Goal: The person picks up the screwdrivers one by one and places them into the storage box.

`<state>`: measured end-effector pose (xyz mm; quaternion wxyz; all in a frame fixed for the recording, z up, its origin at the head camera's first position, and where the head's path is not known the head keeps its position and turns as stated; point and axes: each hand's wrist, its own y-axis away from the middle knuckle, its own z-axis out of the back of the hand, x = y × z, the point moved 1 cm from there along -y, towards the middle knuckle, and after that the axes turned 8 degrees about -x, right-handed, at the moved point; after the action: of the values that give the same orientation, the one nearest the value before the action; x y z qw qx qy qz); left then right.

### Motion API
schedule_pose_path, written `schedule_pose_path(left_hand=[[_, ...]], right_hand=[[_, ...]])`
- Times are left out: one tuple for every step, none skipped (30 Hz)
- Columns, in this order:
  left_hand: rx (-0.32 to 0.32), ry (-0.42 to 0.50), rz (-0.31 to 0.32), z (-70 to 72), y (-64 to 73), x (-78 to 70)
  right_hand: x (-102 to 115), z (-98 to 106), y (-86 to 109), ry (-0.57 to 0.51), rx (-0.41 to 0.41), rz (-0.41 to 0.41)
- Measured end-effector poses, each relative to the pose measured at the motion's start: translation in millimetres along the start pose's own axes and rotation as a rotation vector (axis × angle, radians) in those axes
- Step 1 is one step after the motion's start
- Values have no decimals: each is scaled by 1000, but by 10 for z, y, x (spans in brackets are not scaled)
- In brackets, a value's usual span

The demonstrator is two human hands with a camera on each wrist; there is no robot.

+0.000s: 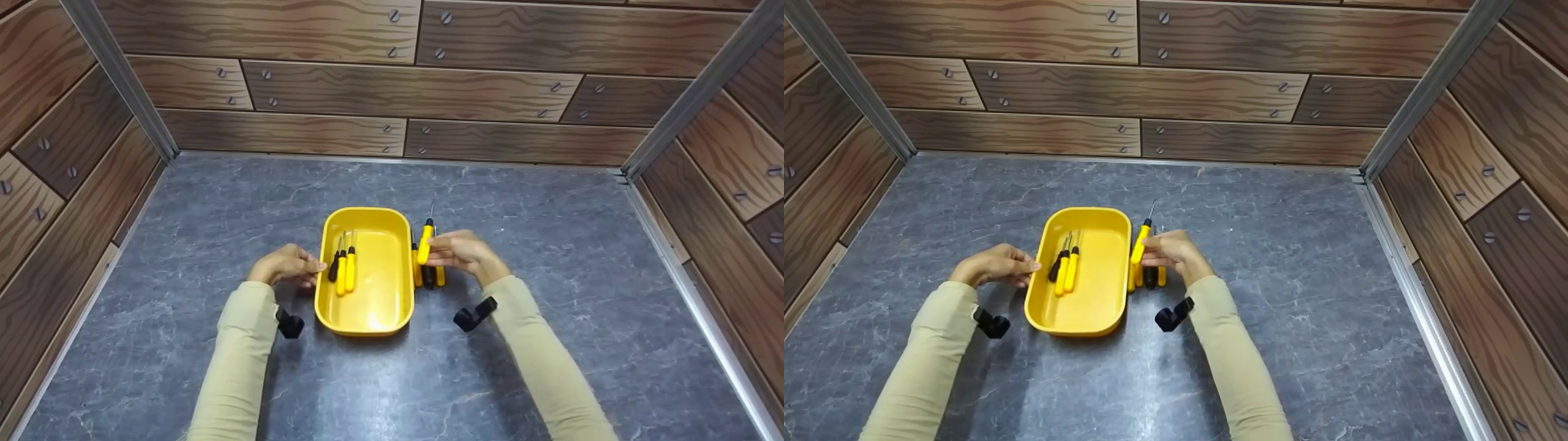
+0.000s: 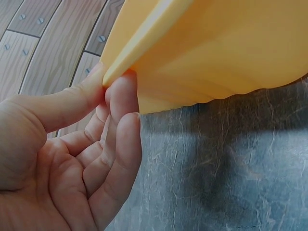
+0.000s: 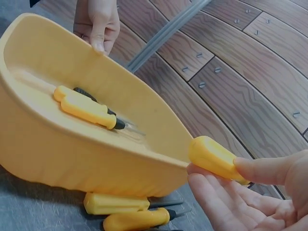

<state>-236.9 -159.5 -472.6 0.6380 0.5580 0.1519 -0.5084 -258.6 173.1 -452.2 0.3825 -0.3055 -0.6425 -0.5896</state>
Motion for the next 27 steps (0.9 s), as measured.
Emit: schedule_pose_path(left_hand=[[0, 1, 1, 1, -1, 1], [0, 2, 1, 1, -1, 2], [0, 1, 0, 1, -3, 3], [-1, 1, 1, 2, -2, 3], [-2, 1, 0, 3, -3, 4], [-2, 1, 0, 3, -3, 5], [-3, 2, -1, 3, -4, 6], [-3, 2, -1, 3, -4, 7], [-3, 0, -3, 4, -4, 8], [-4, 0, -4, 4, -3, 9], [-4, -1, -5, 4, -3, 10], [-4, 0, -6, 4, -2, 10], [-1, -1, -8, 5, -3, 10], [0, -1, -9, 6, -2, 8], [2, -2, -10, 8, -1, 7], [3, 1, -9, 7, -1, 4], [5, 4, -9, 7, -2, 3], [7, 6, -8, 8, -3, 4], [8, 8, -7, 10, -3, 3], [7, 10, -6, 11, -1, 3], [7, 12, -5, 10, -3, 5], [8, 14, -4, 10, -3, 5], [9, 14, -5, 10, -4, 6], [10, 13, -5, 9, -3, 6], [10, 14, -5, 8, -3, 4], [10, 14, -4, 7, -3, 3], [10, 13, -6, 6, -5, 3]], right_hand=[[3, -16, 3, 2, 3, 1], [6, -32, 7, 4, 7, 2], [8, -49, 10, 5, 13, 5], [12, -67, 14, 7, 17, 7], [15, -86, 18, 8, 22, 9], [19, -104, 21, 10, 25, 11], [23, -121, 25, 13, 27, 13], [27, -136, 29, 13, 32, 14], [30, -151, 30, 13, 38, 15], [34, -165, 35, 17, 40, 14], [38, -179, 41, 20, 43, 13], [41, -191, 44, 24, 47, 11], [44, -201, 47, 27, 51, 8], [50, -213, 51, 32, 53, 4], [54, -224, 52, 39, 51, -1], [61, -235, 58, 46, 49, -4], [67, -245, 63, 49, 50, -7], [73, -253, 64, 51, 51, -8], [77, -262, 66, 52, 53, -9], [83, -271, 70, 53, 53, -10], [85, -278, 72, 51, 54, -10], [87, -286, 74, 46, 55, -10], [87, -295, 73, 45, 57, -11], [87, -303, 71, 46, 55, -15], [87, -311, 70, 50, 52, -19], [88, -321, 69, 55, 47, -23], [89, -331, 67, 60, 42, -27]])
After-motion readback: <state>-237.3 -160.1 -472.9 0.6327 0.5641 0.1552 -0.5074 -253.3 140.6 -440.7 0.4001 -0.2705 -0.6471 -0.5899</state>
